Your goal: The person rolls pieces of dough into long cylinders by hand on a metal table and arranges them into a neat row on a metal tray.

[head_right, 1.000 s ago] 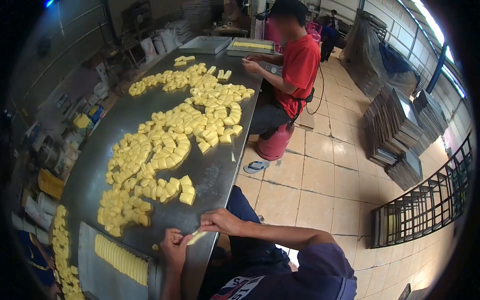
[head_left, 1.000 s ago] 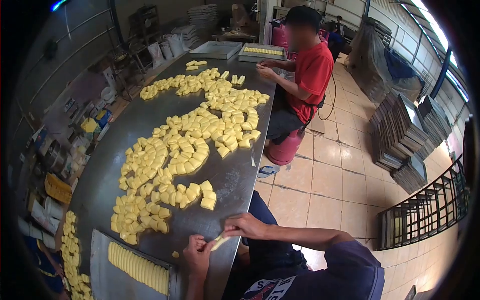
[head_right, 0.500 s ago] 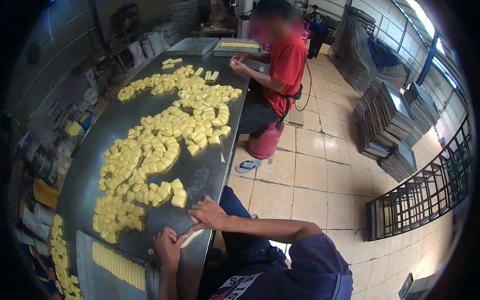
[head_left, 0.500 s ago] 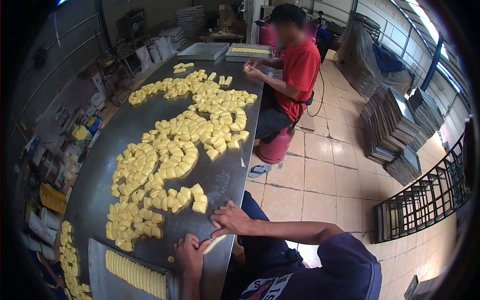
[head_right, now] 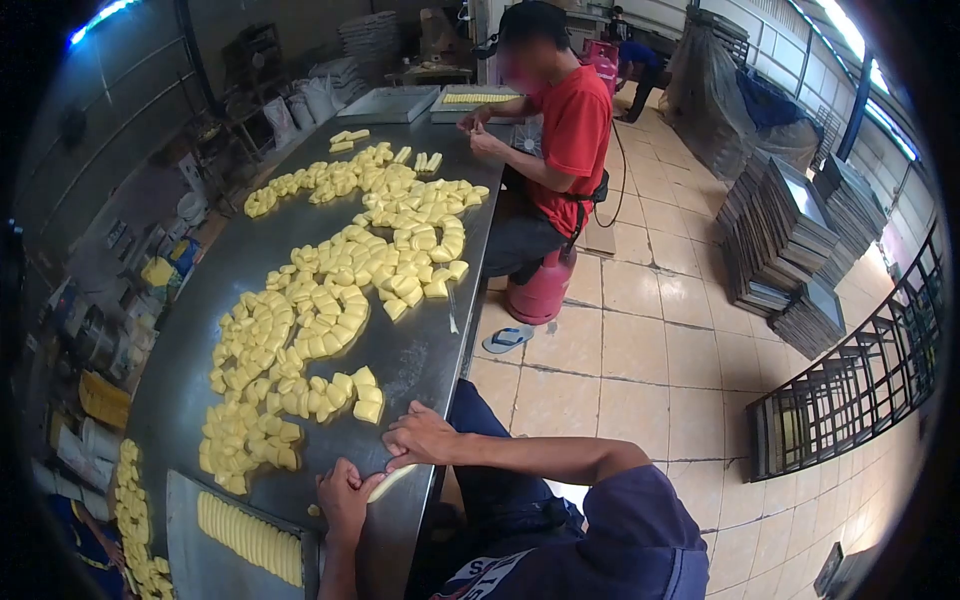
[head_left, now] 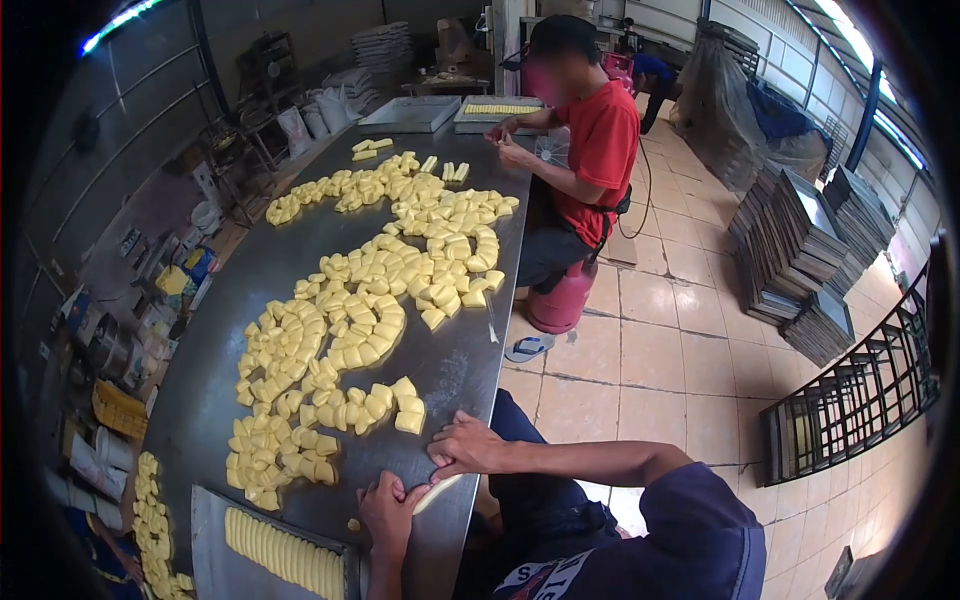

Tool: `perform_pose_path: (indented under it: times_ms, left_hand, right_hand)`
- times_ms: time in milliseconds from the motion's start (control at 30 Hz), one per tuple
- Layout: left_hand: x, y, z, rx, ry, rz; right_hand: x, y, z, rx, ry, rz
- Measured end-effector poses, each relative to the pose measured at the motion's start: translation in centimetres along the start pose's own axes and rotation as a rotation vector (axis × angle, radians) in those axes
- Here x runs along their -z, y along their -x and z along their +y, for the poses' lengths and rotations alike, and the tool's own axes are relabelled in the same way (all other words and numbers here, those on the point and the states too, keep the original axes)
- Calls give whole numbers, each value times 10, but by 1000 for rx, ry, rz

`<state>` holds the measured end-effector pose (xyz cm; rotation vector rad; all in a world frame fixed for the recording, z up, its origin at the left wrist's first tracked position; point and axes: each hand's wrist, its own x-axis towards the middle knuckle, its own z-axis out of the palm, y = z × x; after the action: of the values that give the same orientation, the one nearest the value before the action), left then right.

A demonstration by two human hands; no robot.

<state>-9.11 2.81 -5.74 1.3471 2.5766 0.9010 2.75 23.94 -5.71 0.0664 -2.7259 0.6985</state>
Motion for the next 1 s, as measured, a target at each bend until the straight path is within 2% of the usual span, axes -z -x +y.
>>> perform_pose_path:
  times_ms: [33, 100, 133, 200, 333, 400, 533, 600, 667, 767, 833, 867, 933, 1000]
  left_hand:
    - [0, 1, -3, 2, 1, 2]
    - [6, 0, -2, 80, 130, -36]
    - [9, -2, 2, 81, 130, -30]
    - [19, -4, 12, 68, -5, -102]
    - [8, -4, 3, 56, -94, -71]
    - [5, -3, -4, -20, -53, -16]
    - [7, -2, -8, 24, 79, 9]
    - [17, -6, -1, -11, -38, -68]
    - [13, -7, -4, -32, -63, -39]
    - [16, -10, -2, 33, -81, -51]
    - [11, -7, -7, -96, -68, 33]
    - [11, -6, -8, -66, -75, 29]
    - [13, -7, -7, -24, 109, 51]
    - [18, -10, -6, 3, 109, 23]
  right_hand:
    - [-1, 1, 0, 2, 0, -2]
    - [0, -2, -1, -135, -212, -145]
    - [2, -5, -3, -130, -209, -146]
    - [5, -8, -12, -195, -52, -303]
    - [6, -7, -16, -254, 135, -265]
    - [-2, -4, -3, -75, 58, -75]
    - [3, -10, -7, -165, -123, -223]
    - [5, -12, -10, -137, -75, -251]
    - [3, -13, -17, -217, 99, -283]
    - [3, -15, -13, -221, 188, -241]
    - [3, -13, -8, -133, 99, -196]
    - [4, -13, -5, -105, 45, -191]
    - [8, -13, -6, -135, -46, -202]
    - [13, -19, -14, -144, -40, -226]
